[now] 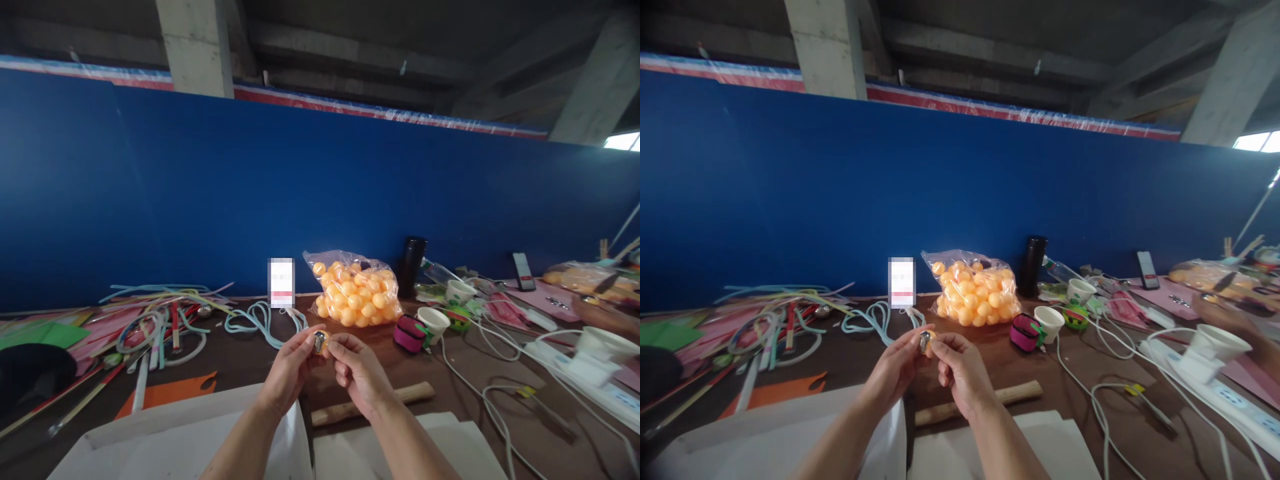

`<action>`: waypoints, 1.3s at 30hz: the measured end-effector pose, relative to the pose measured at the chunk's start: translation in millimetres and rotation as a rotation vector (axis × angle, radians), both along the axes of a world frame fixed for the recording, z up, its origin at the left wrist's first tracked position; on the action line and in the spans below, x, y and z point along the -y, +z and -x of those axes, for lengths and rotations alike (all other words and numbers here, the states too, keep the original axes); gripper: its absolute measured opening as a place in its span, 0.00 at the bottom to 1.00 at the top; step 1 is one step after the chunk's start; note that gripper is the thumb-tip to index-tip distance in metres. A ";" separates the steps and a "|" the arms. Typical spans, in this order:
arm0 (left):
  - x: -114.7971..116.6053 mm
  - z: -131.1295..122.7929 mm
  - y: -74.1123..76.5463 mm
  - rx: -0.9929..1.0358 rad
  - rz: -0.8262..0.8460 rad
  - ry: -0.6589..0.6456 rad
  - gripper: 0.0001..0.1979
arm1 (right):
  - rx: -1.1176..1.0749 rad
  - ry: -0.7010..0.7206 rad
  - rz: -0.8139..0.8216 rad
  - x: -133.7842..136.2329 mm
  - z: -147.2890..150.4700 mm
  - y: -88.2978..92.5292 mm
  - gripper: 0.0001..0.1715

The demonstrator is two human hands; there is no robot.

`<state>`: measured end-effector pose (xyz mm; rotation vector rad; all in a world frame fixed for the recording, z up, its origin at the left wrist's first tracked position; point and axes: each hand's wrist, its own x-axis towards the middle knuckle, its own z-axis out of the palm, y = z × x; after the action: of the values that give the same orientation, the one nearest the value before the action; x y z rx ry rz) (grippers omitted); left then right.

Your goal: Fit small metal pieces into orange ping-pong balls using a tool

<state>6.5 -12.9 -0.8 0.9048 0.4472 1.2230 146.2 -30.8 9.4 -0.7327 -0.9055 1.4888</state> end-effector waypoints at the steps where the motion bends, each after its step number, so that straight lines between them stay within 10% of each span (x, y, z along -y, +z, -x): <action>1: 0.3 -0.1 0.0 -0.004 0.001 0.005 0.16 | 0.002 -0.004 -0.002 -0.1 0.0 -0.1 0.14; 39: 4.5 -3.9 7.1 -0.033 0.020 0.044 0.18 | 0.058 -0.001 -0.010 -0.7 -1.3 1.3 0.14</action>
<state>10.4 -17.4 6.4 0.9032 0.5073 1.2434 147.5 -30.2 10.7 -0.7728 -0.9557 1.4680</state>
